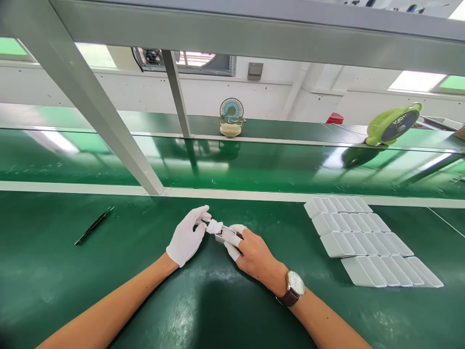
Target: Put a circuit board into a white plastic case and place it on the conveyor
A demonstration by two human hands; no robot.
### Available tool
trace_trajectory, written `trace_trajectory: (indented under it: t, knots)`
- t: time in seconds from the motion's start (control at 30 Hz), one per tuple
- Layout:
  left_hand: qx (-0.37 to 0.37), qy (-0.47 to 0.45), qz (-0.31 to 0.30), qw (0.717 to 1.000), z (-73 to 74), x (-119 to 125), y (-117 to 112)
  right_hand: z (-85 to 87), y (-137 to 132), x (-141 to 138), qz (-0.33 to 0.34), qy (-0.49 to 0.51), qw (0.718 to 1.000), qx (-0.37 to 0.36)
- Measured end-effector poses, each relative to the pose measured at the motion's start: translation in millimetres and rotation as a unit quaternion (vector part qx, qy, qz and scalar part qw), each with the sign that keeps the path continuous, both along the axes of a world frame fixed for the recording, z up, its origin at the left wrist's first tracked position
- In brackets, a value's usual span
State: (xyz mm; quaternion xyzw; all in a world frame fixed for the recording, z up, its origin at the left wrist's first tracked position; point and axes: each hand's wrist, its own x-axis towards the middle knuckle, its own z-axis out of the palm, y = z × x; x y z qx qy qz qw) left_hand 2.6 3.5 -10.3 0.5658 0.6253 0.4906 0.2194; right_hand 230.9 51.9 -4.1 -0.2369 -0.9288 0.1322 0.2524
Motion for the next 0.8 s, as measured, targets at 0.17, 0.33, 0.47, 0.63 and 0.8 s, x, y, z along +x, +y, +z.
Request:
trace_trajectory:
  t: [0.17, 0.33, 0.47, 0.63, 0.8]
  knots:
    - [0.003, -0.005, -0.023, 1.0, -1.4, -3.0, -2.7, -1.8, -0.9, -2.7, -0.012, 0.095, 0.986, -0.139]
    - [0.041, 0.05, -0.069, 0.995, 14.4, 8.9, -16.3, 4.3, -2.6, -12.2, -0.025, 0.315, 0.775, -0.548]
    - [0.029, 0.103, -0.137, 0.985, 27.8, 25.5, -24.6, 5.6, -6.8, -18.2, 0.032, 0.327, 0.639, -0.696]
    - [0.04, 0.091, -0.102, 0.99, 29.3, 30.7, -25.0, 4.3, -10.3, -19.0, 0.075, 0.306, 0.611, -0.726]
    - [0.036, 0.085, -0.104, 0.99, 29.6, 29.2, -25.7, 6.9, -9.6, -19.0, 0.088, 0.288, 0.621, -0.723]
